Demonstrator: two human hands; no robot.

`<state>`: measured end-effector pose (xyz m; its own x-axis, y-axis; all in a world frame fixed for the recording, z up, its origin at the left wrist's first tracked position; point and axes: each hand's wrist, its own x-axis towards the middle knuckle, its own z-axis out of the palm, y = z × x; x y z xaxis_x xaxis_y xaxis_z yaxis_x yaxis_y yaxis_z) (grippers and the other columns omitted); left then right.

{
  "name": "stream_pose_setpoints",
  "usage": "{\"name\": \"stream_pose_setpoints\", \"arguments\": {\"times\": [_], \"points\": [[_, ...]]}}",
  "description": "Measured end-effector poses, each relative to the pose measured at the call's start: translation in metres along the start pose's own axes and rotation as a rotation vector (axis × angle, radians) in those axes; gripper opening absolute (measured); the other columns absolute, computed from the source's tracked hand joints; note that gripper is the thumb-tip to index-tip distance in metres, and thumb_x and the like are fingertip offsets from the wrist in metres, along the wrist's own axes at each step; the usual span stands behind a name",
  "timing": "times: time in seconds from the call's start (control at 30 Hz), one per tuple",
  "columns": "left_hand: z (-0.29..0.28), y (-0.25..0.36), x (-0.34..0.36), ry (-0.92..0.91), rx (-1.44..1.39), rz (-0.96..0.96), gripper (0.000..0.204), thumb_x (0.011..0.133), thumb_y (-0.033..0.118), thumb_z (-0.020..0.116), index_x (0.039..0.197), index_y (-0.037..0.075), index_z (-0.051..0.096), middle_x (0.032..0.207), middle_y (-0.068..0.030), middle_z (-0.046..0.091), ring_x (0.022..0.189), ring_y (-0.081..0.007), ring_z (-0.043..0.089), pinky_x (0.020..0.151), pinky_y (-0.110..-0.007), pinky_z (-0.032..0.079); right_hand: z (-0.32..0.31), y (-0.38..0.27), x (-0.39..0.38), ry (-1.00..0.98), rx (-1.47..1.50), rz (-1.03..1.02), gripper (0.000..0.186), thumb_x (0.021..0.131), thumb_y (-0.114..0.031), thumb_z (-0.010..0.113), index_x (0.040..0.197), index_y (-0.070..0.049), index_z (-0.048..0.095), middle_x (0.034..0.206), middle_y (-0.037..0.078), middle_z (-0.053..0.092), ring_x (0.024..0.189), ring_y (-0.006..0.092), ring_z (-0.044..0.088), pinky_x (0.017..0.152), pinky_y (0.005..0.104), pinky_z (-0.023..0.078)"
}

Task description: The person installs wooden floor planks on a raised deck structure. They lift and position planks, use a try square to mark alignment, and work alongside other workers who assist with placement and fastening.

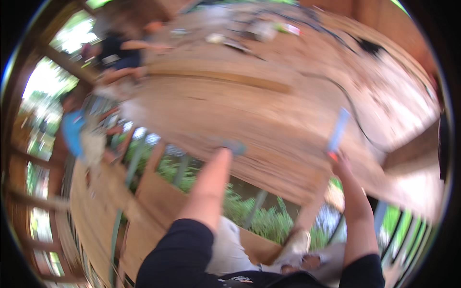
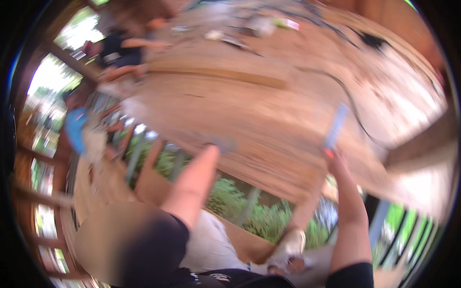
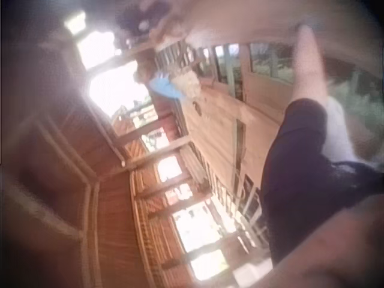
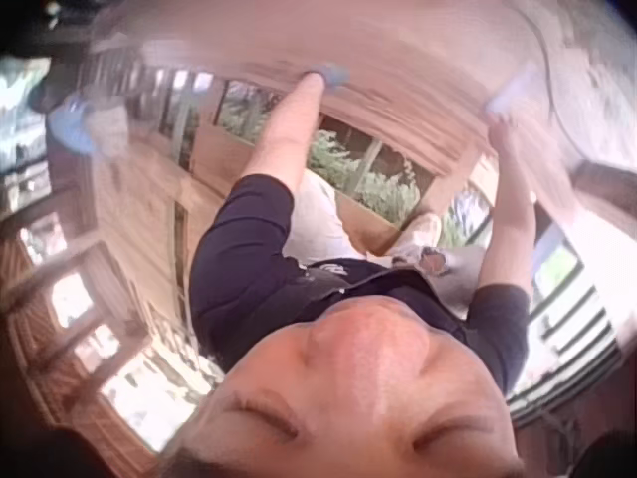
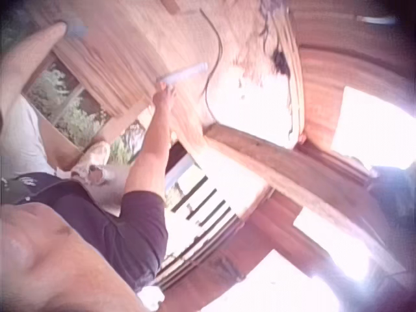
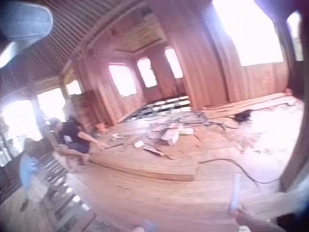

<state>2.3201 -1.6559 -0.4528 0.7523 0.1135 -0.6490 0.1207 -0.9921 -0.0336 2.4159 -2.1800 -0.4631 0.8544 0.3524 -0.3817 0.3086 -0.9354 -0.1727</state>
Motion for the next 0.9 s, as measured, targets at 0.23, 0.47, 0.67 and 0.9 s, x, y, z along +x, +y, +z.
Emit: {"name": "stream_pose_setpoints", "arguments": {"times": [0.23,0.47,0.67,0.9], "points": [[-0.028,-0.007,-0.081,0.391,-1.077,-0.801,0.069,0.093,0.042,0.045,0.151,0.006,0.032,0.147,-0.0259,0.043,0.134,-0.0411,0.046,0.110,-0.050,0.039,0.024,0.005,0.002,0.070,0.000,0.093,0.058,0.076,-0.006,0.065,0.132,-0.012,0.051,0.144,0.015,0.043,0.135,0.0352,0.041,0.108,0.0436,0.040],[0.031,-0.059,-0.057,0.144,-0.608,-0.505,0.057,0.093,0.043,0.046,0.134,0.006,0.056,0.141,-0.0200,0.051,0.130,-0.0383,0.050,0.108,-0.046,0.040,0.032,-0.002,0.009,0.060,-0.129,0.081,0.057,0.075,-0.005,0.068,0.129,-0.006,0.048,0.135,0.018,0.048,0.127,0.0355,0.047,0.103,0.0429,0.045],[0.009,-0.014,-0.016,0.086,-0.453,-0.259,0.056,0.091,0.047,0.046,0.129,0.007,0.062,0.138,-0.0193,0.054,0.128,-0.0372,0.052,0.105,-0.044,0.041,0.018,0.012,0.004,-0.030,-0.115,0.135,0.064,0.078,-0.007,0.068,0.136,-0.002,0.040,0.141,0.020,0.043,0.132,0.0347,0.044,0.105,0.0408,0.045],[0.007,-0.012,-0.037,0.036,-0.518,-0.209,0.055,0.091,0.041,0.044,0.127,0.004,0.062,0.137,-0.0214,0.055,0.128,-0.0391,0.052,0.105,-0.046,0.041,0.013,-0.002,0.001,-0.037,-0.145,0.131,0.045,0.082,-0.006,0.066,0.124,-0.005,0.051,0.134,0.017,0.051,0.126,0.0341,0.052,0.100,0.0408,0.049]]}}
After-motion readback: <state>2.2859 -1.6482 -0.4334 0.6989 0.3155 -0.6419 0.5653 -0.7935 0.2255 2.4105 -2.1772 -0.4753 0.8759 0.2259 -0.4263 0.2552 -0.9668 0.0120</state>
